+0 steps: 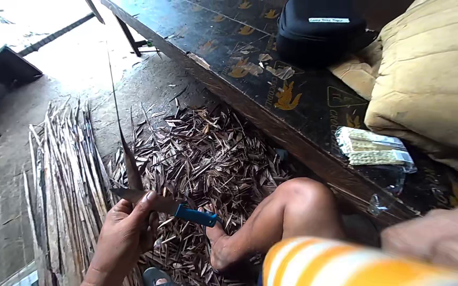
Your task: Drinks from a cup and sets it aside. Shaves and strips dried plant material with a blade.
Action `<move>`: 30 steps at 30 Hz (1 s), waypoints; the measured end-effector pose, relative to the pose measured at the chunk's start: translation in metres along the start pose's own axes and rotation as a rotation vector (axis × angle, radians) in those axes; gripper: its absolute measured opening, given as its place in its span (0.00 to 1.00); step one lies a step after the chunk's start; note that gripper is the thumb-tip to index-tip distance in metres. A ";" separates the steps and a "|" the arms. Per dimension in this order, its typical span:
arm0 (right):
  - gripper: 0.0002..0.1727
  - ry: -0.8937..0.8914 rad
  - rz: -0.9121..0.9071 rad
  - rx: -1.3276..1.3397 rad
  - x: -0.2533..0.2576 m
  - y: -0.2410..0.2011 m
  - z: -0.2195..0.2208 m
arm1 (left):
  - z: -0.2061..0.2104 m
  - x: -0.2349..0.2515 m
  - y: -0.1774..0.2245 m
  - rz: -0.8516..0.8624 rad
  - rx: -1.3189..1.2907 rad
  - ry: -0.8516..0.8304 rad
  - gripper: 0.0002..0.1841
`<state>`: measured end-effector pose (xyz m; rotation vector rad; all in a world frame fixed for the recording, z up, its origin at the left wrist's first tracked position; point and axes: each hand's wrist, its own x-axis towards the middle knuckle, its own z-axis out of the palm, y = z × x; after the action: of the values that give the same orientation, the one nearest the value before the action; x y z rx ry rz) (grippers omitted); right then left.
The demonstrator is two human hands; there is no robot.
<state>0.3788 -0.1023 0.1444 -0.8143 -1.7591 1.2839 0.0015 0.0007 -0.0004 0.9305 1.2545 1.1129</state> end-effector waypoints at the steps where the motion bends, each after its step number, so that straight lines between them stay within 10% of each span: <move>1: 0.23 0.050 0.029 0.025 -0.002 0.004 -0.001 | 0.002 -0.001 0.002 0.016 0.003 -0.002 0.05; 18: 0.26 0.769 0.463 0.082 0.041 0.078 -0.090 | -0.008 -0.005 0.009 -0.019 0.055 -0.047 0.04; 30: 0.23 0.841 0.530 0.125 0.044 0.086 -0.105 | -0.011 0.002 0.003 -0.040 0.075 -0.093 0.03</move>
<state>0.4543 0.0060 0.0899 -1.5331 -0.8083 1.0972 -0.0101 0.0033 0.0011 0.9979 1.2403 0.9865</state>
